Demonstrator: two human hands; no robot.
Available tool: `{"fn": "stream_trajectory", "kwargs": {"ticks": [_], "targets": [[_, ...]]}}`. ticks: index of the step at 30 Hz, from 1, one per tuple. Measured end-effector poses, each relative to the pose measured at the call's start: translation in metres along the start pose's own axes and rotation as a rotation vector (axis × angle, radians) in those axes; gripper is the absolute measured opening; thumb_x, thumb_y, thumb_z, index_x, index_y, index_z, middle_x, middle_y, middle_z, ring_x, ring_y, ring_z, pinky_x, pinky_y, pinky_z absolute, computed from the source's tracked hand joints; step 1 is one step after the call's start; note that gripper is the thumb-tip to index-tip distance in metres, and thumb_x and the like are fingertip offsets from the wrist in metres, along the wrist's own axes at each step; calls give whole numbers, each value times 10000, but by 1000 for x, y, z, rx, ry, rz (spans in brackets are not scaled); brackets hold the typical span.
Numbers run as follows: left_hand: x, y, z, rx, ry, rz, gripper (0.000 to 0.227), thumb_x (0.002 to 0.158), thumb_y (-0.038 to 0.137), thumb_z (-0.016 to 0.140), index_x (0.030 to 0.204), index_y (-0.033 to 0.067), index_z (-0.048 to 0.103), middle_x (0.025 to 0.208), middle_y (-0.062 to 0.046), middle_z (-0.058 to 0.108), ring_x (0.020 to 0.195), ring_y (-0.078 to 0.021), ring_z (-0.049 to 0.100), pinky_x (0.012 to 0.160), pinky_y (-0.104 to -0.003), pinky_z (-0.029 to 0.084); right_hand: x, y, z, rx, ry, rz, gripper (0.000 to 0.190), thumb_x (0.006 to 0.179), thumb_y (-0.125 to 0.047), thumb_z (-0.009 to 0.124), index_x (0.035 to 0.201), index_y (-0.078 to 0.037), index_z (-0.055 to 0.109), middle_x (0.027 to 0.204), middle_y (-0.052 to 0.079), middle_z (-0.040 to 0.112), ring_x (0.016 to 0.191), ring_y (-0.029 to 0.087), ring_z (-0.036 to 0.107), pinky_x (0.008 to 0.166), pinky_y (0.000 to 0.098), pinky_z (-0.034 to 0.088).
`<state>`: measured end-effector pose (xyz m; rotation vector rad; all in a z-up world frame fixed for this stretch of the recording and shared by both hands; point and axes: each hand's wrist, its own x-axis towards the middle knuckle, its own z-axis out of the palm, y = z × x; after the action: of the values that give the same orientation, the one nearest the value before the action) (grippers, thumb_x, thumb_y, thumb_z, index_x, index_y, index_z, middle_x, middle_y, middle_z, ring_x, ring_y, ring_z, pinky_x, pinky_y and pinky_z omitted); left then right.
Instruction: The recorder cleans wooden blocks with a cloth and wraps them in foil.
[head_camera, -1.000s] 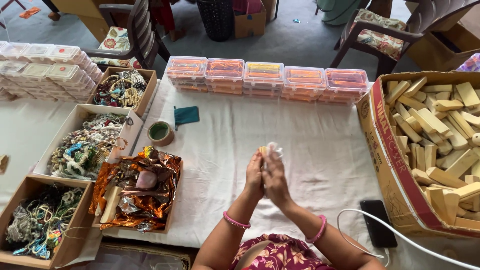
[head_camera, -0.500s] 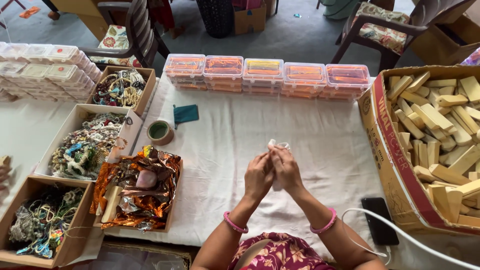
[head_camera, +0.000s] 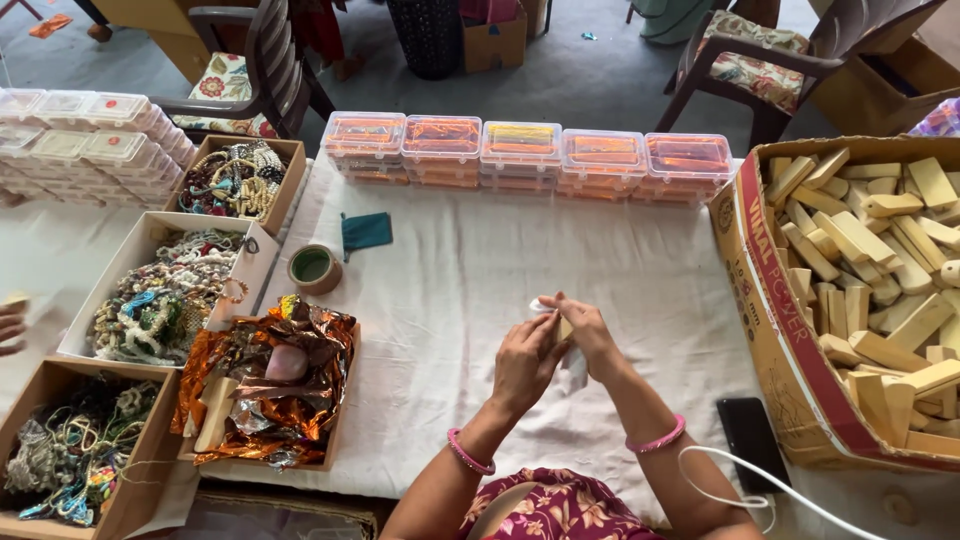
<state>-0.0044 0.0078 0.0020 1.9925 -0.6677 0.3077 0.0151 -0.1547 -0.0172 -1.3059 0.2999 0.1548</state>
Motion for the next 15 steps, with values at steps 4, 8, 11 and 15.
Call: {"fn": "stream_trajectory", "kwargs": {"ticks": [4, 8, 11, 15], "targets": [[-1, -10, 7, -23, -13, -81, 458, 904, 164, 757, 1323, 12, 650, 1277, -126, 688, 1143, -302, 651, 977, -401, 521, -14, 4, 17, -535, 177, -425, 438, 1032, -274, 451, 1321, -14, 653, 1256, 120, 685, 1108, 248, 690, 956, 345, 530], [0, -8, -2, 152, 46, 88, 451, 863, 156, 774, 1283, 21, 680, 1246, -131, 716, 1111, -293, 670, 937, -407, 523, -10, -2, 14, -711, 207, -445, 520, 1079, -418, 446, 1291, -19, 702, 1203, 155, 742, 1106, 244, 678, 935, 347, 534], [-2, -17, 3, -56, 51, 58, 449, 885, 185, 777, 1284, 6, 675, 1228, -150, 717, 1094, -274, 676, 895, -389, 550, -4, -10, 2, -233, -6, -33, 636, 1075, -524, 417, 1332, -13, 694, 1136, 190, 722, 985, 254, 665, 808, 361, 560], [-3, -32, 30, -939, 70, -601, 398, 1070, 221, 661, 1400, -1, 657, 991, -129, 629, 800, -219, 505, 616, -352, 402, 0, 18, 27, 261, -9, -194, 670, 1034, -515, 378, 1524, -60, 412, 1389, 138, 593, 1163, 232, 618, 952, 373, 564]]}}
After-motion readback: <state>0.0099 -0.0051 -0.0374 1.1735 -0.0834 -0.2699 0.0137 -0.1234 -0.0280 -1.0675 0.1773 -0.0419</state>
